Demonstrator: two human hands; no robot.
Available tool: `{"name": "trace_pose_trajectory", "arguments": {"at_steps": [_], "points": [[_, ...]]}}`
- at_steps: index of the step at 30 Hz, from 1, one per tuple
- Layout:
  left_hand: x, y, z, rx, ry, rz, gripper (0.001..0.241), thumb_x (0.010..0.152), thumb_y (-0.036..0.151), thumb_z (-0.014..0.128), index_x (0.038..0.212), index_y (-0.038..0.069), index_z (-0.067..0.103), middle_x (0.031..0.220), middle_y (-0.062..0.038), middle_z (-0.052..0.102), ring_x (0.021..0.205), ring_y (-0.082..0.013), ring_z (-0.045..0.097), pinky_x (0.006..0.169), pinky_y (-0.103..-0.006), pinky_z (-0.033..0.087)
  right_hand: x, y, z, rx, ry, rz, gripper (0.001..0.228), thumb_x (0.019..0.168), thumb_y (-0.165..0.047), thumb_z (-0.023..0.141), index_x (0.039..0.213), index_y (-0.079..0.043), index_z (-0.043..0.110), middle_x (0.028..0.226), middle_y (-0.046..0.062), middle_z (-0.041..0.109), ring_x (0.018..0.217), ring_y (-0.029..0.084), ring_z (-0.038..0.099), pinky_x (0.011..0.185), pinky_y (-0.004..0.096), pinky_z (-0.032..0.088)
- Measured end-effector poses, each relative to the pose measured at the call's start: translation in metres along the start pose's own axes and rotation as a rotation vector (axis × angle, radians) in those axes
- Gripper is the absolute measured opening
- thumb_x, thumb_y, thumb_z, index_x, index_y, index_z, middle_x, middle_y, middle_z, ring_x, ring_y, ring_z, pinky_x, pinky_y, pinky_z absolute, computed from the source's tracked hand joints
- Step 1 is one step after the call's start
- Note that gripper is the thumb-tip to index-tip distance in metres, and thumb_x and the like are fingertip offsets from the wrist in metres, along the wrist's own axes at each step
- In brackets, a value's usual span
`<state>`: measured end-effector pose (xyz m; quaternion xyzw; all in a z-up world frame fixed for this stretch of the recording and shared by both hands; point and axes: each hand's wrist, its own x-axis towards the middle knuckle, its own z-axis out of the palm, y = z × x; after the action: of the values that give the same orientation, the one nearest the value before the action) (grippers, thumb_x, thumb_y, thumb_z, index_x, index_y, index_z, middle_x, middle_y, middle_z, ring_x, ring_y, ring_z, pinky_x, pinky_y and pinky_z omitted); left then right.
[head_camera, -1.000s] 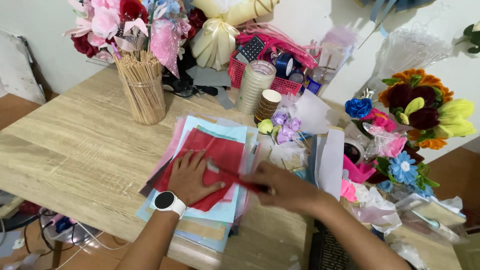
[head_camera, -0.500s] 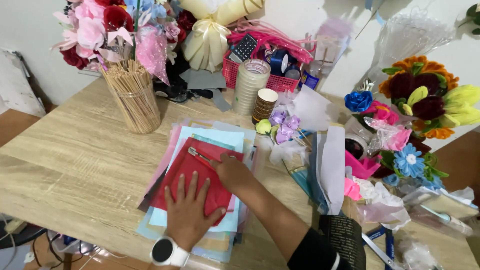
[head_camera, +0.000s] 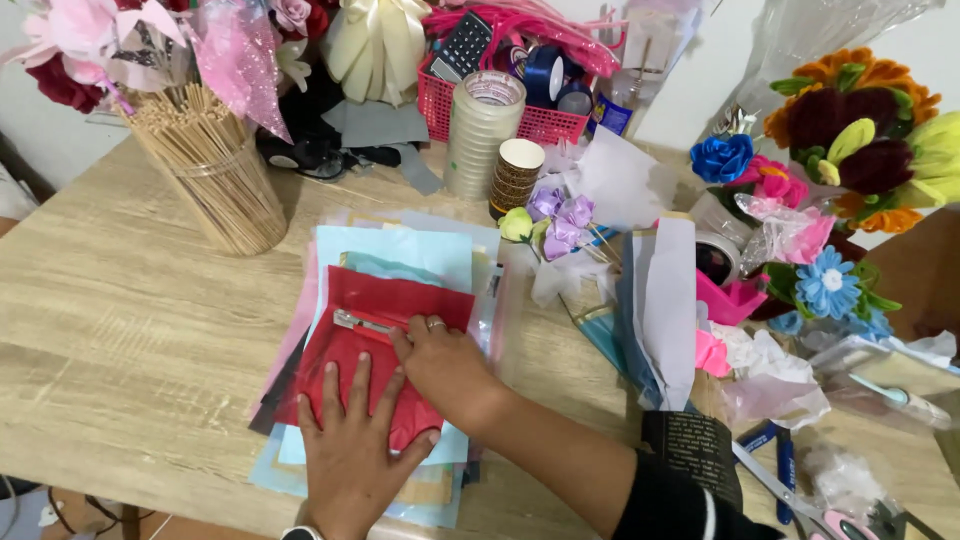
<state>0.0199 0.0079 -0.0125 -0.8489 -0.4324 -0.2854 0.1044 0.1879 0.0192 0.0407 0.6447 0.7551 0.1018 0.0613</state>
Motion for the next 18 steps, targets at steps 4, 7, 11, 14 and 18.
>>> {"name": "trace_pose_trajectory", "arguments": {"at_steps": [4, 7, 11, 14, 18], "points": [[-0.003, 0.000, 0.001, 0.051, -0.016, 0.017, 0.086, 0.077, 0.087, 0.044, 0.148, 0.039, 0.050, 0.163, -0.005, 0.043, 0.153, -0.0386, 0.034, 0.118, -0.0661, 0.029, 0.044, 0.025, 0.045, 0.091, 0.112, 0.050, 0.048, 0.091, -0.006, 0.062, 0.138, -0.005, 0.055, 0.112, 0.020, 0.055, 0.092, 0.040, 0.060, 0.049, 0.047, 0.057], [-0.012, -0.001, 0.009, 0.117, -0.089, -0.052, 0.100, 0.066, 0.098, 0.043, 0.154, 0.050, 0.035, 0.171, 0.002, 0.027, 0.157, -0.0413, 0.023, 0.109, -0.0751, 0.029, 0.071, 0.044, 0.063, 0.149, 0.171, 0.083, 0.045, 0.091, -0.005, 0.058, 0.135, -0.003, 0.055, 0.115, 0.025, 0.054, 0.091, 0.048, 0.060, 0.053, 0.057, 0.056], [-0.019, -0.003, 0.012, 0.106, -0.040, -0.070, 0.099, 0.064, 0.098, 0.046, 0.150, 0.050, 0.041, 0.169, 0.002, 0.031, 0.155, -0.0397, 0.028, 0.112, -0.0712, 0.028, 0.071, 0.062, 0.041, 0.292, 0.119, 0.159, 0.042, 0.095, -0.008, 0.054, 0.137, -0.009, 0.052, 0.105, 0.019, 0.051, 0.095, 0.044, 0.056, 0.053, 0.052, 0.053], [-0.018, -0.008, 0.018, 0.090, -0.080, -0.066, 0.102, 0.064, 0.101, 0.047, 0.153, 0.050, 0.036, 0.172, 0.004, 0.022, 0.157, -0.0395, 0.017, 0.112, -0.0723, 0.022, 0.043, 0.068, -0.005, 0.484, 0.167, 0.019, 0.048, 0.100, -0.009, 0.049, 0.148, -0.012, 0.051, 0.101, 0.018, 0.047, 0.087, 0.039, 0.052, 0.062, 0.048, 0.047], [-0.014, -0.006, 0.008, 0.014, -0.095, -0.069, 0.094, 0.072, 0.094, 0.047, 0.152, 0.045, 0.041, 0.170, 0.002, 0.027, 0.156, -0.0413, 0.019, 0.112, -0.0720, 0.022, -0.021, 0.026, -0.082, 0.528, 0.113, -0.158, 0.085, 0.099, 0.009, 0.050, 0.164, -0.042, 0.026, 0.089, 0.004, 0.036, 0.077, 0.027, 0.047, 0.054, 0.038, 0.043]]}}
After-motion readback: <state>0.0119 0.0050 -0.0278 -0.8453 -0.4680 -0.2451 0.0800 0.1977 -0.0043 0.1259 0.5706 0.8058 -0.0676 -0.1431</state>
